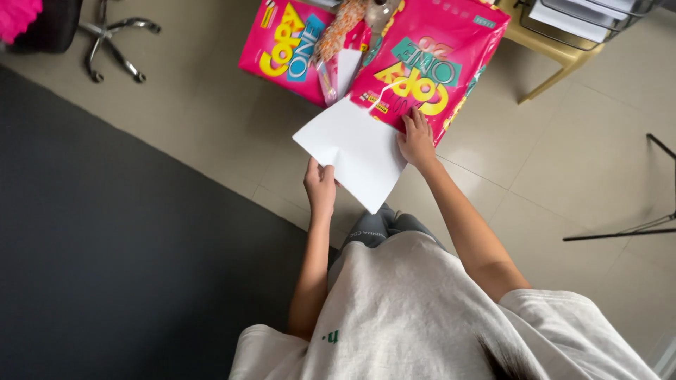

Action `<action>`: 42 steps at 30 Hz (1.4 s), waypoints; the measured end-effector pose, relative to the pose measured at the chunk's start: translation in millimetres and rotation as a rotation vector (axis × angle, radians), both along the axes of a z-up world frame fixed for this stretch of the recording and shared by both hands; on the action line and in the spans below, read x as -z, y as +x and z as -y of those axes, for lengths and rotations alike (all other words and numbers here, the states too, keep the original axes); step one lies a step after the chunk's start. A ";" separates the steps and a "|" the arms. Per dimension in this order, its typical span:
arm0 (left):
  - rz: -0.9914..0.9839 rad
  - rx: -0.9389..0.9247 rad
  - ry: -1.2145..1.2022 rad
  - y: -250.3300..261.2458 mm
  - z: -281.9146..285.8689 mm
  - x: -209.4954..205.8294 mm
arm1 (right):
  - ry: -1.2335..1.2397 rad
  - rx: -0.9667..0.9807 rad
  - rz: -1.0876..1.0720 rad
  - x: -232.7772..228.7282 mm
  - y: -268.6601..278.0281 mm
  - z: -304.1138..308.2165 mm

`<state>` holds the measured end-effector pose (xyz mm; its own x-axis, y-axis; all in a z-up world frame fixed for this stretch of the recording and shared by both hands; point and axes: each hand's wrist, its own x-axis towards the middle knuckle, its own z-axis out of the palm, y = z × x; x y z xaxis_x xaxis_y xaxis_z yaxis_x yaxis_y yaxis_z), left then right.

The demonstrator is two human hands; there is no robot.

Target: Refilling a wire paper tray by removing sheets of copy paper from their packaging.

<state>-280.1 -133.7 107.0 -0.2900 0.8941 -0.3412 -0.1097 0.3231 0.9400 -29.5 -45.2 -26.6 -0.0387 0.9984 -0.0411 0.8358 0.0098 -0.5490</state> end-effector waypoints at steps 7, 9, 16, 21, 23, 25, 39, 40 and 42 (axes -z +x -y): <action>-0.560 0.152 0.176 -19.9 33.7 -77.9 | 0.116 -0.256 -0.308 -62.9 -23.4 9.4; -0.598 0.356 0.279 -12.9 40.6 -144.2 | 0.151 -0.413 -0.483 -125.1 -28.6 18.0; -1.049 0.654 0.477 10.0 49.9 -241.5 | 0.136 -0.567 -0.541 -180.4 13.5 25.3; -1.140 0.691 0.688 24.6 42.8 -258.1 | -0.116 -0.607 -0.805 -191.5 39.9 49.1; -1.141 0.686 0.735 31.0 33.3 -258.8 | -0.216 -0.496 -0.778 -184.7 51.9 52.3; -1.141 0.682 0.787 37.4 18.5 -260.9 | -0.313 -0.384 -0.748 -183.0 66.1 49.9; -0.085 0.522 0.701 22.5 -149.5 -130.4 | 0.219 0.018 -0.888 -204.6 145.6 -14.2; -0.085 0.525 0.703 33.7 -161.3 -108.3 | 0.222 0.020 -0.888 -205.6 144.9 -21.1; -0.079 0.722 0.732 55.3 -185.7 -64.9 | 0.271 0.097 -0.968 -207.8 142.6 -35.2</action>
<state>-224.8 52.1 171.9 0.4010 0.8452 0.3533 -0.0462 -0.3665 0.9293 113.1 -10.0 181.2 0.1470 0.9699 0.1939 0.0360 0.1907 -0.9810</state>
